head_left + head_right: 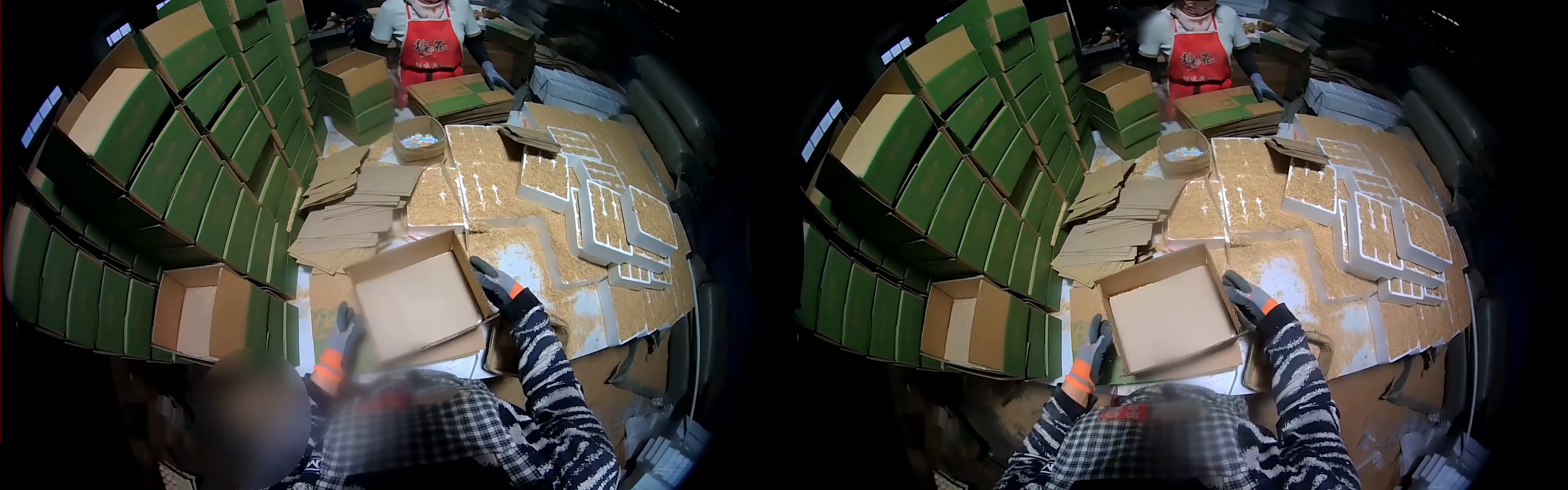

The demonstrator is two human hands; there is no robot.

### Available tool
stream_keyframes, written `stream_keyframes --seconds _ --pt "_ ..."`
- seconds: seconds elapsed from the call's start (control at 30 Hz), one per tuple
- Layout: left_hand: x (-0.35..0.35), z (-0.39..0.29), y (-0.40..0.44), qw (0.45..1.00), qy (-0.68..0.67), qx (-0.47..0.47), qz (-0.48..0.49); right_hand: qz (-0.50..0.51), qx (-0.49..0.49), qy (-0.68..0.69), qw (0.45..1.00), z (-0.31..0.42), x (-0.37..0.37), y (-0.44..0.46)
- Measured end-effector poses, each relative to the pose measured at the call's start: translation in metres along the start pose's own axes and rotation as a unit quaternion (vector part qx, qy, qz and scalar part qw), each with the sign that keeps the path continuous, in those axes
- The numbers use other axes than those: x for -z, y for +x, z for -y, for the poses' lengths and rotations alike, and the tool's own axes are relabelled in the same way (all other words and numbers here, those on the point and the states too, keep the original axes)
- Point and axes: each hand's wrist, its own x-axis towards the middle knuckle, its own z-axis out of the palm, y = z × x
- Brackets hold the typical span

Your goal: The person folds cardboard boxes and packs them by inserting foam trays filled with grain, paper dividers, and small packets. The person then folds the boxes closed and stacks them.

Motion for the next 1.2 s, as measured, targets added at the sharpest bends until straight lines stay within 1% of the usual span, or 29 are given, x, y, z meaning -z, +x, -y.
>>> stream_keyframes --seconds 0.03,0.07,0.1,0.13,0.17,0.27,0.3,0.37,0.43,0.47,0.5,0.53,0.57,0.6,0.63,0.67,0.73,0.77,0.83,0.87,0.9,0.93,0.97,1.0,1.03,1.1,1.13,1.17,1.2 --pt "0.004 0.031 0.012 0.986 0.146 -0.076 0.032 0.008 -0.042 -0.072 0.997 -0.018 0.003 0.010" --pt "0.007 0.062 0.024 0.945 0.284 -0.158 0.041 0.025 -0.051 -0.085 0.995 0.003 -0.013 0.005" --pt "-0.025 0.061 0.026 0.994 0.103 -0.022 -0.006 0.042 -0.061 -0.098 0.992 0.027 -0.031 -0.002" --pt "-0.033 0.070 0.026 0.995 0.099 -0.021 -0.017 0.031 -0.058 -0.134 0.989 0.011 -0.039 0.005" --pt "-0.034 0.085 0.031 0.990 0.135 -0.033 -0.034 0.036 -0.012 -0.071 0.997 0.002 -0.043 0.007" --pt "-0.027 0.095 0.034 0.980 0.173 -0.040 -0.091 -0.022 0.085 -0.071 0.994 -0.010 -0.050 0.003" --pt "-0.021 0.083 0.027 0.981 0.160 -0.031 -0.102 -0.036 0.098 -0.045 0.993 0.007 -0.059 -0.005" --pt "-0.018 0.031 0.002 0.994 -0.001 -0.038 -0.101 -0.047 0.116 0.067 0.990 0.022 -0.081 -0.007" --pt "-0.019 -0.040 -0.032 0.956 -0.256 -0.125 -0.074 -0.034 0.115 0.159 0.980 0.067 -0.108 -0.017" --pt "-0.013 -0.069 -0.046 0.932 -0.311 -0.181 -0.051 -0.027 0.138 0.193 0.971 0.083 -0.121 -0.019" --pt "-0.001 -0.096 -0.059 0.917 -0.320 -0.234 -0.035 -0.023 0.154 0.215 0.964 0.101 -0.135 -0.023" --pt "0.026 -0.121 -0.076 0.939 -0.163 -0.302 -0.035 -0.005 0.154 0.219 0.964 0.111 -0.143 -0.024" --pt "0.052 -0.146 -0.093 0.927 -0.014 -0.371 -0.055 0.011 0.155 0.222 0.963 0.120 -0.150 -0.024" --pt "0.094 -0.142 -0.109 0.896 0.054 -0.415 -0.147 0.016 0.157 0.223 0.962 0.134 -0.161 -0.026" --pt "0.124 -0.160 -0.122 0.815 0.171 -0.471 -0.290 0.007 0.153 0.227 0.962 0.150 -0.177 -0.029" --pt "0.149 -0.171 -0.123 0.751 0.129 -0.504 -0.407 -0.007 0.174 0.223 0.959 0.161 -0.195 -0.027" --pt "0.212 -0.181 -0.121 0.686 0.056 -0.474 -0.549 -0.035 0.215 0.213 0.952 0.182 -0.231 -0.021" --pt "0.267 -0.158 -0.111 0.702 -0.039 -0.486 -0.520 -0.043 0.261 0.196 0.944 0.188 -0.249 -0.014" --pt "0.346 -0.104 -0.089 0.753 -0.016 -0.409 -0.515 -0.058 0.317 0.202 0.925 0.204 -0.290 -0.001" --pt "0.418 -0.021 -0.062 0.809 -0.184 -0.393 -0.397 -0.063 0.328 0.224 0.916 0.213 -0.314 0.004" --pt "0.481 0.052 -0.038 0.817 -0.357 -0.342 -0.297 -0.075 0.309 0.261 0.911 0.212 -0.337 0.014" --pt "0.443 0.036 -0.054 0.874 -0.167 -0.316 -0.329 -0.047 0.278 0.316 0.906 0.216 -0.361 0.016" --pt "0.458 0.047 -0.044 0.870 -0.257 -0.301 -0.295 -0.019 0.247 0.371 0.895 0.217 -0.384 0.019" --pt "0.475 0.060 -0.033 0.854 -0.348 -0.282 -0.266 -0.018 0.238 0.324 0.915 0.202 -0.408 0.034" --pt "0.475 0.060 -0.033 0.854 -0.359 -0.284 -0.248 -0.018 0.226 0.276 0.934 0.182 -0.430 0.051" --pt "0.472 0.059 -0.040 0.853 -0.382 -0.284 -0.213 0.017 0.142 0.185 0.972 0.168 -0.458 0.063" --pt "0.473 0.039 -0.049 0.899 -0.215 -0.299 -0.237 0.063 0.121 0.143 0.980 0.154 -0.458 0.074" --pt "0.395 -0.014 -0.060 0.814 -0.059 -0.374 -0.440 0.104 0.100 0.102 0.984 0.134 -0.458 0.088" --pt "0.373 -0.028 -0.070 0.776 0.021 -0.374 -0.508 0.138 0.192 0.078 0.968 0.097 -0.451 0.108"
